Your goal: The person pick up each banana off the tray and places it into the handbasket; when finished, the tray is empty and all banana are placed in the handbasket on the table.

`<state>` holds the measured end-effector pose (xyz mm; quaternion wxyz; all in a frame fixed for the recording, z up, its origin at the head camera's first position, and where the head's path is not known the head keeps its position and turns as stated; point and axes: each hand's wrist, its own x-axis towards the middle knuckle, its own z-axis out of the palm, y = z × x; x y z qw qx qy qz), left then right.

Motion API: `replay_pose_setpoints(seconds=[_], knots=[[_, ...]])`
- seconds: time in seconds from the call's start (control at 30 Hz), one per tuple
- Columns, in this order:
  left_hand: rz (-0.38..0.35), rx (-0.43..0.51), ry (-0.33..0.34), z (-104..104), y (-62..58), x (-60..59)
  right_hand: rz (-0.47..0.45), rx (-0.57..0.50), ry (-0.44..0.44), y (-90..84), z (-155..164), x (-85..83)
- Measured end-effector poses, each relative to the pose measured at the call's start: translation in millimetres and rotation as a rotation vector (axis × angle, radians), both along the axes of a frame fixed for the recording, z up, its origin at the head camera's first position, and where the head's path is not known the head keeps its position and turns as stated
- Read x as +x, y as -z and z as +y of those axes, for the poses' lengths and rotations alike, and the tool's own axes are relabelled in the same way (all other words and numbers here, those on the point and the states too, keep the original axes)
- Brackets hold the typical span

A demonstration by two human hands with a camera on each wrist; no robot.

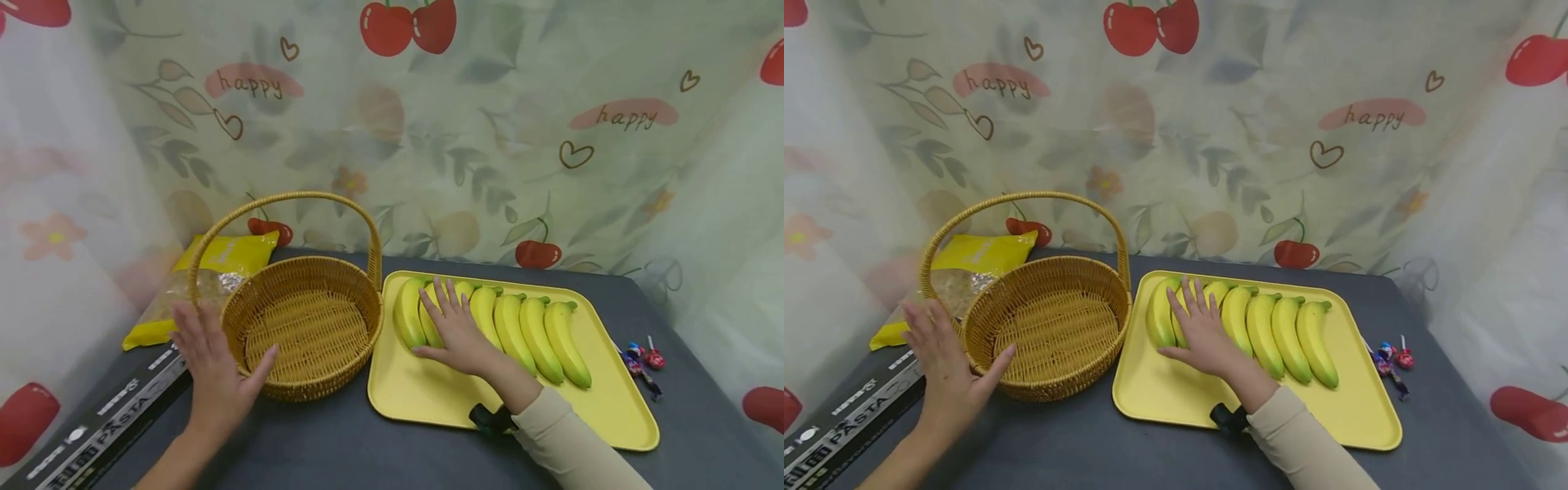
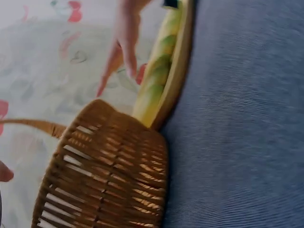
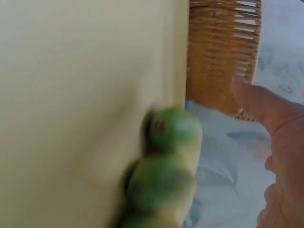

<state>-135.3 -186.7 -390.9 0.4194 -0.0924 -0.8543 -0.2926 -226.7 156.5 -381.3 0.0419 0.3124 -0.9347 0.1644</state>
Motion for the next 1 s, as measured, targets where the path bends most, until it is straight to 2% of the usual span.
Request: replay_pose_setpoints(seconds=[0.17,0.23,0.3,0.37,0.57,0.77,1.0], knots=[[-0.291,0.413,0.106,-12.9,-10.9,-6.9,-0.194,-0.175,-0.003,2.4,-23.1,-9.9],[-0.426,0.509,0.119,-21.7,-16.0,-10.9,-0.263,-0.234,0.008,4.0,-30.0,-13.4],[-0.526,0.535,0.141,-32.0,-19.8,-15.6,-0.308,-0.282,0.022,6.2,-35.2,-16.2],[-0.597,0.511,0.183,-42.8,-21.9,-20.0,-0.346,-0.333,0.046,8.4,-39.0,-18.0],[-0.704,0.308,0.304,-72.8,-22.0,-28.3,-0.394,-0.444,0.091,16.8,-47.0,-22.0],[-0.832,0.144,0.425,-89.9,-26.7,-37.3,-0.456,-0.561,0.176,24.3,-49.8,-25.2],[-0.869,0.046,0.515,-97.5,-38.4,-44.0,-0.487,-0.664,0.302,26.2,-60.1,-28.8]])
